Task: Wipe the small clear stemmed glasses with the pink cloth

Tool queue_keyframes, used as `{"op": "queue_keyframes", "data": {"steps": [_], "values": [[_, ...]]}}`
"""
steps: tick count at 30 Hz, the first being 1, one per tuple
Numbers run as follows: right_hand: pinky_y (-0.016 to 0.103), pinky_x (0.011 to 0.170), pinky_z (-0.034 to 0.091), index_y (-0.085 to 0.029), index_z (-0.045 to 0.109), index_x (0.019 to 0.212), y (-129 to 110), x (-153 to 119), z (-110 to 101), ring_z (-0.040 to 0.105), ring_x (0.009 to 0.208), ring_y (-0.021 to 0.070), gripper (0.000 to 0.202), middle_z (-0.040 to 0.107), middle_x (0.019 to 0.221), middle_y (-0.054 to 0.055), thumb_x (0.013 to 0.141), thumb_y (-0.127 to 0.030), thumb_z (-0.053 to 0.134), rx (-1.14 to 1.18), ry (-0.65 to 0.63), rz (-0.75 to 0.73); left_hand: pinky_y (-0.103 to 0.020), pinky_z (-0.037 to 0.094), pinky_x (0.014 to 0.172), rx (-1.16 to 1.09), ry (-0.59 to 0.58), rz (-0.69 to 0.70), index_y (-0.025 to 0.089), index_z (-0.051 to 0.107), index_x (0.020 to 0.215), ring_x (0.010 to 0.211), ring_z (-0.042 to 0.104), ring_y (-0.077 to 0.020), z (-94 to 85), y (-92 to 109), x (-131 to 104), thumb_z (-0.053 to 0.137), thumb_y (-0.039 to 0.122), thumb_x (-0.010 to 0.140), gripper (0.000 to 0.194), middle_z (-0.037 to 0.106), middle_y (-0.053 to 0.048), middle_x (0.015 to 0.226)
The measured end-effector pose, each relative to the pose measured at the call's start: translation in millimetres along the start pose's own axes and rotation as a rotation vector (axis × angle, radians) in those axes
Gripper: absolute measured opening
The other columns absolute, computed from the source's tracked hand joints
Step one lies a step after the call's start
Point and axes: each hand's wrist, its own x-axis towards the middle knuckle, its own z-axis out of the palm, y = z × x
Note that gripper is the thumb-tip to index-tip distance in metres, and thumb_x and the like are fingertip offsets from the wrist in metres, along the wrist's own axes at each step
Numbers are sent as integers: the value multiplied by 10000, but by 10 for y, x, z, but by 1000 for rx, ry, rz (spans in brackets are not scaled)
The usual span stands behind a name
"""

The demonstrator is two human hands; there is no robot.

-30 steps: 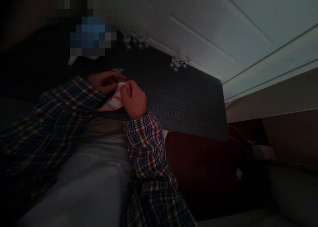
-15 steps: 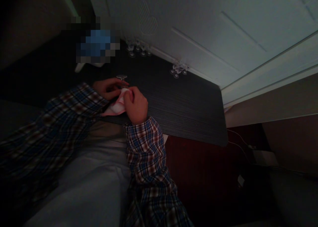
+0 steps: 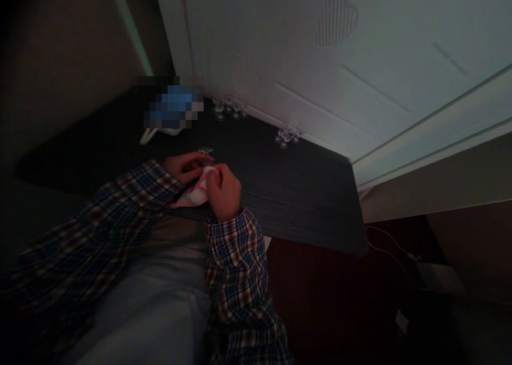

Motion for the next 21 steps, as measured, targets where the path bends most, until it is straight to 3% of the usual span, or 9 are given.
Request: {"op": "queue_keyframes", "data": {"steps": [11,21], "values": [[212,631,379,-210,529,846,-56,-5,-9,515,679,113,233,561,743,-14,818,-305,318,40,20,-27,-225,461,601,23,-15,88,161,549,1035,662,559,-119,34,-102,8,472,303,670,399,615,-43,954],[218,603,372,-213,530,820,-38,-14,13,510,638,115,240,556,697,-18,825,-322,317,31,43,8,-246,475,605,-75,113,59,162,539,938,670,576,-137,63,-138,19,493,384,694,334,623,-45,885]]}}
